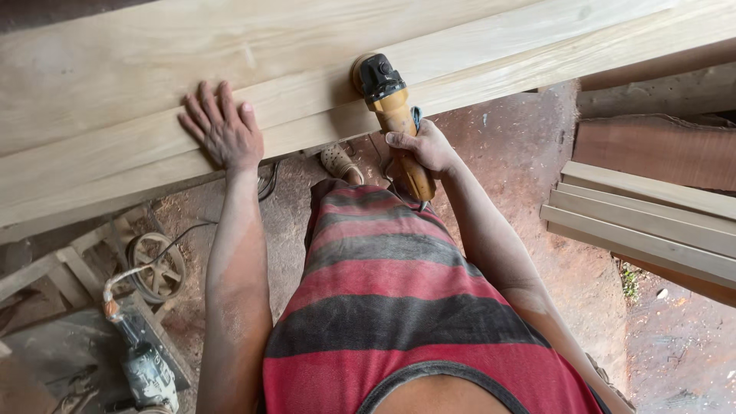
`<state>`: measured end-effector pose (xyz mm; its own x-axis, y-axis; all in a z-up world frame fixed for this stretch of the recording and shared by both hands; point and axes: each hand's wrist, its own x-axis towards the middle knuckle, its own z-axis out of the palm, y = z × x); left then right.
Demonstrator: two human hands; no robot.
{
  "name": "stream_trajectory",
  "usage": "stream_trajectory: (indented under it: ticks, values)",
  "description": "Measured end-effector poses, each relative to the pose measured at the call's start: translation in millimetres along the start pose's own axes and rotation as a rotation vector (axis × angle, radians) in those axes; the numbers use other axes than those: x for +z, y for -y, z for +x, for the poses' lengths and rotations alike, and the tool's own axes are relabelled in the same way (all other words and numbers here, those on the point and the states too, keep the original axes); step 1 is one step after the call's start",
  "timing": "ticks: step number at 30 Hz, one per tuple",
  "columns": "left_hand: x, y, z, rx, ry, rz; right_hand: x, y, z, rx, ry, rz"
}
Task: The person uses a handheld angle grinder with a sanding disc to smooth the surface of a large wooden plank. They move the tool back and forth along the plank, then flip it to sand the other side, and finally sand a smaller wooden strip.
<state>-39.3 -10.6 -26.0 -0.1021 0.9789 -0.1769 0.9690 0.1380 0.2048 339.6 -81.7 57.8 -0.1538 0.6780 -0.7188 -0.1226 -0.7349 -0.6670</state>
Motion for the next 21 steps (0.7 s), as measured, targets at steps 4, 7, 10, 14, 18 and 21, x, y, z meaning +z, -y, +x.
stream_trajectory:
  ticks: [4,7,10,14,18,21]
  values:
    - [-2.4,-0.6,-5.0,0.017,0.009,0.004,-8.1,1.1,-2.7,-0.008,-0.076,-0.067]
    - [-6.1,-4.8,-2.9,0.022,0.015,0.022,-34.8,6.1,-14.3,-0.048,-0.182,-0.045]
    - [-12.6,-6.9,-3.8,-0.01,0.105,0.051,-65.1,11.3,-31.9,-0.029,-0.215,0.082]
    - [-24.3,-15.7,0.8,-0.038,0.192,0.088,-80.2,12.7,-41.1,-0.043,-0.247,0.228]
    - [-35.1,-19.3,-9.4,-0.018,0.231,0.06,-51.1,6.2,-28.3,-0.037,-0.172,0.132]
    - [-37.6,-18.6,-7.4,-0.006,0.216,0.07,-7.5,3.8,-11.4,-0.043,-0.033,-0.062]
